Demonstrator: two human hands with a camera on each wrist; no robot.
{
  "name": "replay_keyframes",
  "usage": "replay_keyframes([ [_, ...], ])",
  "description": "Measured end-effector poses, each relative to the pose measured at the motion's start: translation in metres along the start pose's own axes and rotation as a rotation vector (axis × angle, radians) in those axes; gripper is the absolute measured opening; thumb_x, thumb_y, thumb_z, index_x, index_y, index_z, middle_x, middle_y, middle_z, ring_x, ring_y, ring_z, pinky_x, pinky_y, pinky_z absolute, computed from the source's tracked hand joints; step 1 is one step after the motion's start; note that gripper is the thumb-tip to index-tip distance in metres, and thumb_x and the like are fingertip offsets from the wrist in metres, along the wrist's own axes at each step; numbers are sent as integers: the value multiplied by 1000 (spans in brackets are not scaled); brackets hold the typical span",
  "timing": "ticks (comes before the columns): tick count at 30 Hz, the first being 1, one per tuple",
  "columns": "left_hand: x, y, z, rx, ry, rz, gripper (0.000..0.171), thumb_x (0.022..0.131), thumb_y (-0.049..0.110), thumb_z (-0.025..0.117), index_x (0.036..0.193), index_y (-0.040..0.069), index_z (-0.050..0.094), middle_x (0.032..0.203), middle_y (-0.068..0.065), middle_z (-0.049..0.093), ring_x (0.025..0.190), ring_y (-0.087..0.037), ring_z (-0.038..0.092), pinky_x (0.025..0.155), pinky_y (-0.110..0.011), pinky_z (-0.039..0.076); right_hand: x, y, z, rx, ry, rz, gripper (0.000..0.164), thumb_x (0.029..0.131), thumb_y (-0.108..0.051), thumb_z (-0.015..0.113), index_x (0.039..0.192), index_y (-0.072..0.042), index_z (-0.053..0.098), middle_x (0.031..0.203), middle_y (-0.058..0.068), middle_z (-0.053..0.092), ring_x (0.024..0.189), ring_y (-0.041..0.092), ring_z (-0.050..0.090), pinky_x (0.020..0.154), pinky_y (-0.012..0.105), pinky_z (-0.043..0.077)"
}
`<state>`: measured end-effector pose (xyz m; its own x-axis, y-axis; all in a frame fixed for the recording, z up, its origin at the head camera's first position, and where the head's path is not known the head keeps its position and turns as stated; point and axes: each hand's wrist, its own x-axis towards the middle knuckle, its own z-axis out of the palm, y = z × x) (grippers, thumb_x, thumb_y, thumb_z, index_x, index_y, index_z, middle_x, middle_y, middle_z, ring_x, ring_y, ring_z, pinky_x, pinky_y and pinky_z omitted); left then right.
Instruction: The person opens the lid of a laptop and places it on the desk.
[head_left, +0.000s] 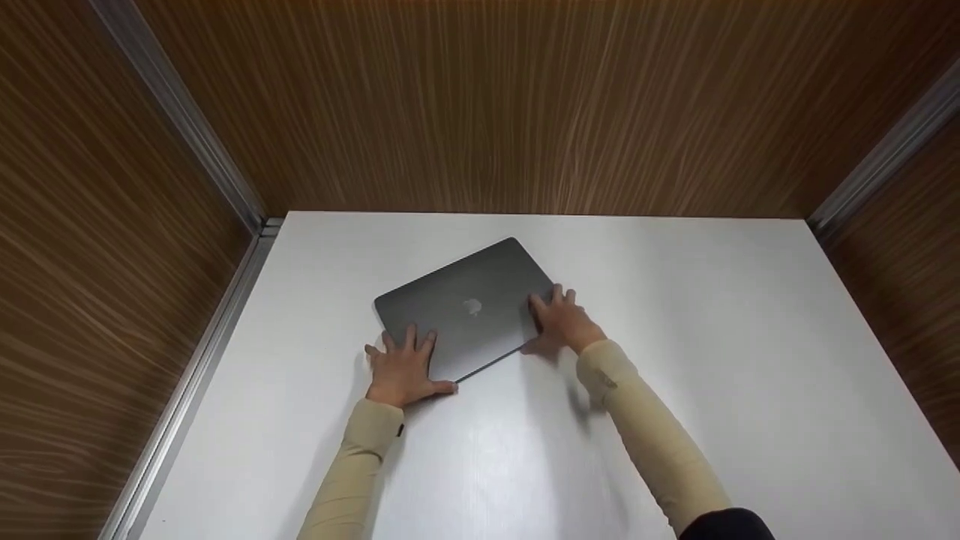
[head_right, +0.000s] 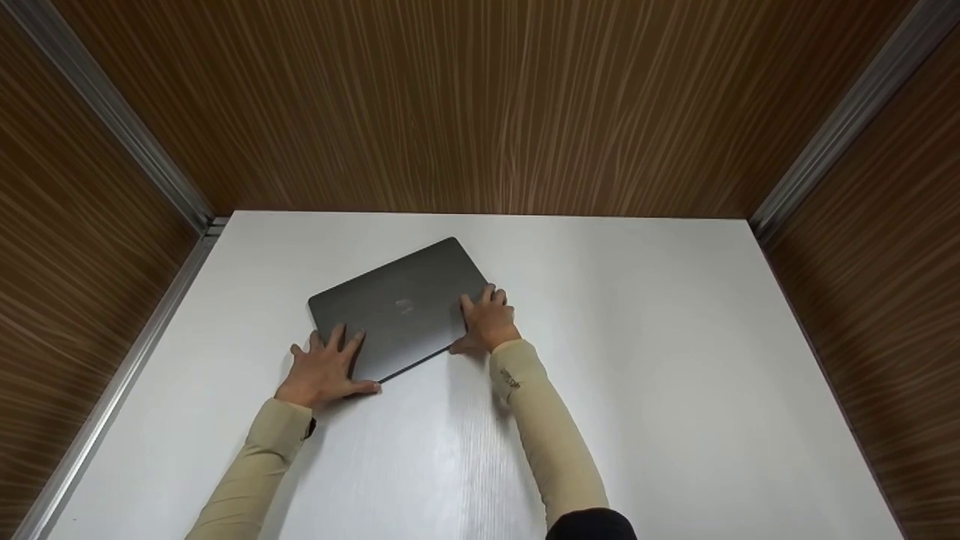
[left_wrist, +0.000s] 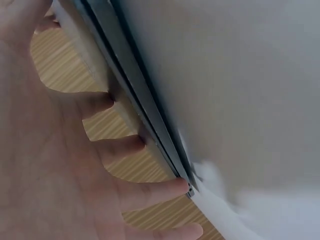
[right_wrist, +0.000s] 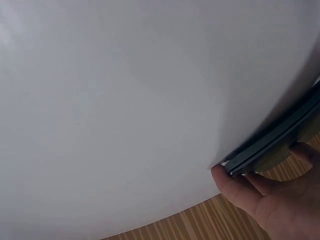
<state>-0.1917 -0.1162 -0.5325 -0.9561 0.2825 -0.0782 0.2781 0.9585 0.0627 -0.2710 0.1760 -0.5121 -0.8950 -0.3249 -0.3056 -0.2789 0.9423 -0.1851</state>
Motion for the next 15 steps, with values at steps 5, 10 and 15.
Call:
replay_keyframes([
  [5, 0, -2, 3, -46, -8, 22, 107, 72, 76, 72, 153, 12, 46, 154, -26, 38, 127, -62, 42, 88, -80, 38, 0, 2, 1, 1, 34, 13, 108, 78, -56, 83, 154, 0, 31, 142, 48, 27, 124, 58, 40, 91, 62, 51],
  [10, -1, -5, 5, -84, -17, 31, 108, 72, 74, 75, 154, 11, 44, 155, -27, 35, 127, -63, 40, 88, -81, 37, -1, 2, 1, -15, 30, 2, 110, 79, -57, 82, 155, 2, 28, 138, 48, 30, 121, 55, 42, 90, 60, 52],
  [15, -2, -8, 5, -105, -23, 37, 108, 73, 72, 75, 155, 11, 43, 156, -28, 33, 125, -62, 40, 89, -78, 38, -2, 1, 3, -35, 50, -2, 115, 78, -60, 80, 157, 3, 25, 136, 49, 32, 124, 57, 38, 94, 61, 49],
])
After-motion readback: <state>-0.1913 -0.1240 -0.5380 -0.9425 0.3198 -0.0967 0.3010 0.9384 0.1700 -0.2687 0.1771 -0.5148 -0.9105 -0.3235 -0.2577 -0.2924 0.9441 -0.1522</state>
